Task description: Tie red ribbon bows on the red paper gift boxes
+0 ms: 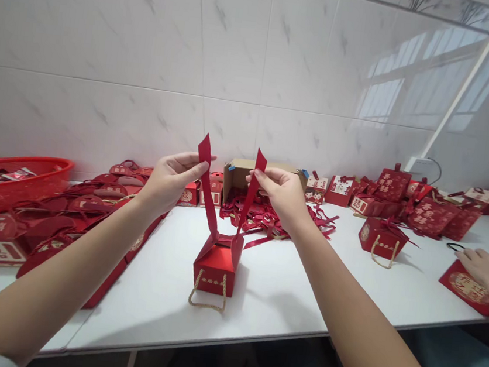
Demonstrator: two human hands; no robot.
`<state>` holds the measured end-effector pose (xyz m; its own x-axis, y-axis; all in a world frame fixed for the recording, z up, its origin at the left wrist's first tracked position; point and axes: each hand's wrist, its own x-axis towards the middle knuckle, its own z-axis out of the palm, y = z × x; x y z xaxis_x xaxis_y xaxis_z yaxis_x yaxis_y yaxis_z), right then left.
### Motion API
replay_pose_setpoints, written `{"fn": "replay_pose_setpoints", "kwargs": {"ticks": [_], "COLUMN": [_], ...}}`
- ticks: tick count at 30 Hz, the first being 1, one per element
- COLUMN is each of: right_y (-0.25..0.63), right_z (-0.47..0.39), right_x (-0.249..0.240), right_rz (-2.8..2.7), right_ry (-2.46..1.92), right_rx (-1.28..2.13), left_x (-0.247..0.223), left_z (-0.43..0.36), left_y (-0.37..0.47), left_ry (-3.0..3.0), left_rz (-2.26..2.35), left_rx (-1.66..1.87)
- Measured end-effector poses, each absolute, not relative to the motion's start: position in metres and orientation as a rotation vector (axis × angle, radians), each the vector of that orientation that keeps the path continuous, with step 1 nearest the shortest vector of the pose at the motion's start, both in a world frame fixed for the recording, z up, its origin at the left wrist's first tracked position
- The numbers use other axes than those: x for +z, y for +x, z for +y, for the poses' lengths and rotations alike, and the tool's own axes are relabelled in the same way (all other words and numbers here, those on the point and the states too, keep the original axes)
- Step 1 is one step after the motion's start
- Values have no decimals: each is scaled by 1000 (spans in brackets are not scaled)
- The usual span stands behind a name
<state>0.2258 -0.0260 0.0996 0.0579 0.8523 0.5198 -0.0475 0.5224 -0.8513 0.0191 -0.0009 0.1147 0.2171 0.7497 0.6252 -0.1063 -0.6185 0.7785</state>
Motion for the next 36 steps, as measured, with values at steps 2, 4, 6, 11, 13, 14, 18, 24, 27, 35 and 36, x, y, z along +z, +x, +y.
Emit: {"fn": "replay_pose_setpoints", "kwargs": {"ticks": [2, 4, 6, 11, 13, 14, 18, 24, 27, 35, 36], "right_y": [224, 221, 220, 217, 214, 212, 202, 193, 192, 192, 193], "right_z": [-24, -23, -23, -24, -23, -22, -19, -22, -22, -28, -28], "right_x": [101, 102, 103, 101, 101, 101, 104, 106, 104, 94, 91], "right_rz": [-1299, -1264, -1254, -1227, -1236, -1253, -1368, -1509, -1519, -1717, -1741], "right_ry": [-754, -742, -746, -726, -730, -735, -730, -580, -634, -725, -717], "right_rx": [920, 981, 986, 1003, 1008, 1005, 990, 1020, 917, 825, 803], "left_x": [114, 113, 111, 111, 113, 114, 117, 118, 117, 109, 108], "left_z": [0, 2, 4, 3, 2, 1, 1, 1, 1, 3, 3], "left_y": [21, 23, 23, 24, 26, 28, 35, 39, 38, 27, 25], "left_ry": [1736, 1710, 1699, 1667, 1651, 1647, 1713, 1957, 1950, 1684, 1638], "left_rz": [566, 563, 573, 562, 576, 586, 557, 532, 576, 790, 761], "left_rx": [1569, 1604, 1609, 1660, 1671, 1663, 1571, 1551, 1561, 975, 932]}}
